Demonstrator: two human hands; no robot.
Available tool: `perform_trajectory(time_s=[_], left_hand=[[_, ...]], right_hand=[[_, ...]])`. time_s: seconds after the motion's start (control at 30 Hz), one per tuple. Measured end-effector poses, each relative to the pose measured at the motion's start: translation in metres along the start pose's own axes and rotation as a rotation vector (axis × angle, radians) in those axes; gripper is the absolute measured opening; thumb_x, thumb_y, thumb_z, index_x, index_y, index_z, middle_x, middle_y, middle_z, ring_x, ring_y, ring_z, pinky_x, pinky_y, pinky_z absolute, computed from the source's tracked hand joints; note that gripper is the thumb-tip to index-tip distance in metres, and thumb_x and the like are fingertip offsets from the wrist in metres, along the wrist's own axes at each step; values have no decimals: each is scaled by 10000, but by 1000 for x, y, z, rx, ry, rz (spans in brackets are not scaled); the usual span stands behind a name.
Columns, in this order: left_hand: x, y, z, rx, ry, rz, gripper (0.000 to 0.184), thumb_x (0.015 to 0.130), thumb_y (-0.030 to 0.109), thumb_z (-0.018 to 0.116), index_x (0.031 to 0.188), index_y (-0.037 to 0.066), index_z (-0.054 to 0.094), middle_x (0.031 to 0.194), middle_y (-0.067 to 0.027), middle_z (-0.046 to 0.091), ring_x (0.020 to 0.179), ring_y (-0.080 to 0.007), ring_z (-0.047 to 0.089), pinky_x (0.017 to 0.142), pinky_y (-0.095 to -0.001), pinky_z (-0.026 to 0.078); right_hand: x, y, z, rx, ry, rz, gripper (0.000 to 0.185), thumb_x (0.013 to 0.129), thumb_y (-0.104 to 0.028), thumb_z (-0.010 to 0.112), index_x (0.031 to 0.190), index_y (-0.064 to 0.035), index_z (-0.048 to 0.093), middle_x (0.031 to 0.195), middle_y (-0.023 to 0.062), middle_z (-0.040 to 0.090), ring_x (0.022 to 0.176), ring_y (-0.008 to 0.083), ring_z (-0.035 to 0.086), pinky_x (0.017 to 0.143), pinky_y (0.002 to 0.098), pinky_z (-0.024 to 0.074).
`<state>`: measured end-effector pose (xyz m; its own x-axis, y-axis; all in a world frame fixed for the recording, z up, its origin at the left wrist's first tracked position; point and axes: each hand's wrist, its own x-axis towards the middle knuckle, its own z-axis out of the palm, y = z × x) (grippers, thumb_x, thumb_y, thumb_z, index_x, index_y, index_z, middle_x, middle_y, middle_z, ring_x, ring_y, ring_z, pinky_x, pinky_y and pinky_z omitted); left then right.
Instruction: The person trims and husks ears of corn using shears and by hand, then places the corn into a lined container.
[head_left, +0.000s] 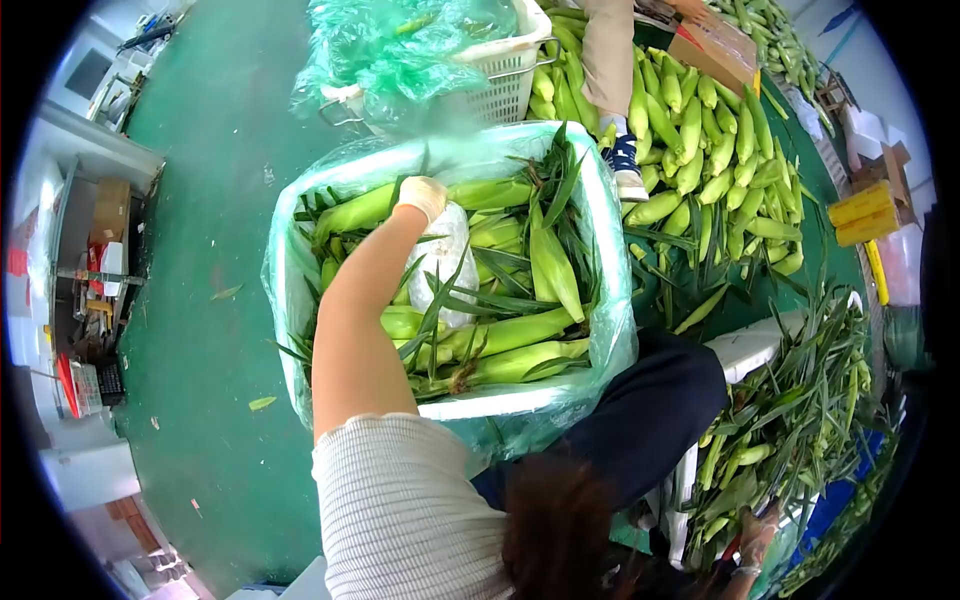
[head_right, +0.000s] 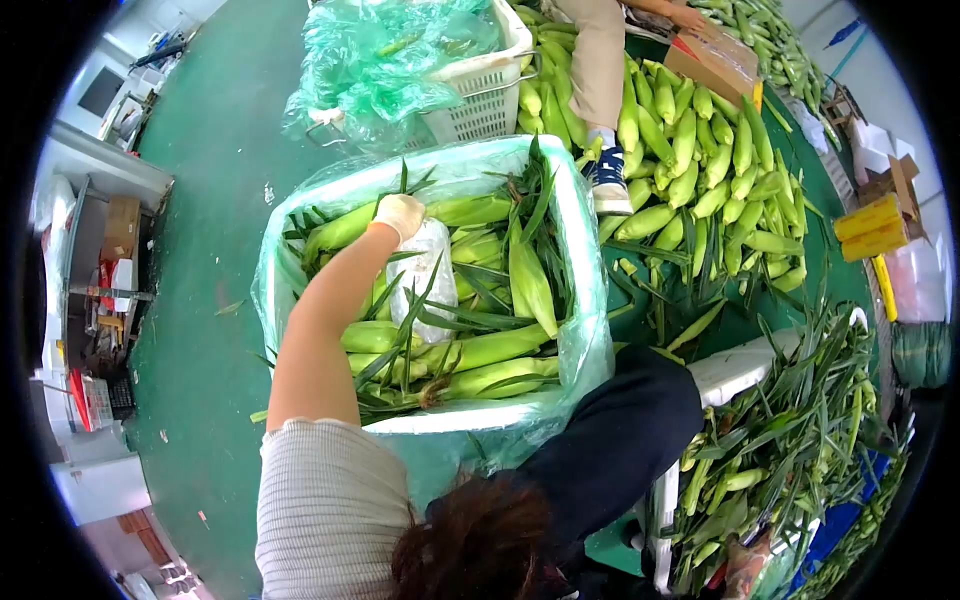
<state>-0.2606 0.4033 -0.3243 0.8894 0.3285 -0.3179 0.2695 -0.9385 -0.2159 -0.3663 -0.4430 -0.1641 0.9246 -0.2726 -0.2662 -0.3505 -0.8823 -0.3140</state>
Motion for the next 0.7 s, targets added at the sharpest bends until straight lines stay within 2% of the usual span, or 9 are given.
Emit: perform_trajectory(time_s=[0.1, 0.23, 0.3, 0.33, 0.4, 0.5, 0.53, 0.63, 0.7], left_hand=[[-8, -8, -12, -105, -43, 48, 257, 811, 176, 501, 888, 70, 721, 950, -165, 684, 923, -313, 662, 794, -404, 522], [-30, -23, -21, -384, -15, -189, 229, 758, 124, 526, 857, 29, 709, 931, -180, 680, 904, -308, 662, 777, -400, 526], [-45, -46, -19, 284, 58, 465, 156, 711, 117, 568, 785, 62, 694, 831, -121, 678, 806, -278, 664, 706, -377, 530], [-65, -57, -22, 47, 417, 546, 53, 681, 133, 595, 689, 106, 639, 712, -61, 624, 720, -237, 636, 639, -357, 507], [-120, -43, -59, 50, 530, 464, 37, 675, 104, 599, 696, 129, 581, 713, -31, 571, 743, -214, 607, 661, -360, 477], [-216, -5, -114, -1545, 77, -52, 211, 814, 208, 562, 725, 25, 619, 596, -23, 553, 426, -64, 446, 393, -227, 335], [-235, 3, -95, -1528, 253, 160, 209, 805, 187, 569, 754, -2, 642, 616, -43, 583, 407, -70, 455, 386, -222, 346], [-280, 51, -102, -1850, 232, -186, 233, 783, 189, 594, 719, -35, 608, 613, -53, 577, 398, -81, 463, 367, -231, 337], [-277, 70, -95, -1998, 341, -208, 232, 773, 207, 619, 769, -25, 610, 735, -59, 596, 379, -92, 430, 359, -235, 310]], right_hand=[[-7, -19, -8, -113, -117, 216, 694, 717, -186, 712, 1298, 50, 415, 1120, 189, 598, 992, 302, 575, 863, 367, 452], [-14, -55, -31, -184, 81, -200, 699, 714, -144, 719, 1297, 80, 406, 1230, 210, 540, 1146, 328, 520, 966, 346, 420], [-32, -200, -63, -204, -79, -169, 611, 759, -47, 590, 1330, 49, 392, 1237, 193, 547, 1146, 283, 538, 977, 344, 413], [-29, -224, -57, -16, -49, -337, 610, 748, -29, 580, 1329, 29, 404, 1225, 174, 557, 1127, 272, 552, 968, 351, 424], [-37, -316, -35, -9, -125, -759, 671, 728, -14, 701, 1320, 21, 389, 1130, 182, 590, 987, 285, 602, 895, 362, 490], [-30, -453, 42, 58, -699, -1020, 727, 776, -322, 733, 1283, 51, 370, 1135, 213, 594, 1068, 307, 593, 975, 377, 456], [-26, -485, 90, 97, -737, -1154, 795, 763, -409, 728, 1278, 65, 351, 1130, 235, 588, 1057, 314, 592, 949, 383, 464], [-23, -552, 221, -249, -904, -1402, 554, 761, -370, 718, 1092, 36, 541, 1015, 220, 618, 870, 264, 616, 765, 344, 507], [-20, -530, 281, 84, -1013, -1573, 570, 727, -291, 752, 1187, -23, 547, 1179, 162, 577, 1027, 255, 565, 895, 344, 456]])
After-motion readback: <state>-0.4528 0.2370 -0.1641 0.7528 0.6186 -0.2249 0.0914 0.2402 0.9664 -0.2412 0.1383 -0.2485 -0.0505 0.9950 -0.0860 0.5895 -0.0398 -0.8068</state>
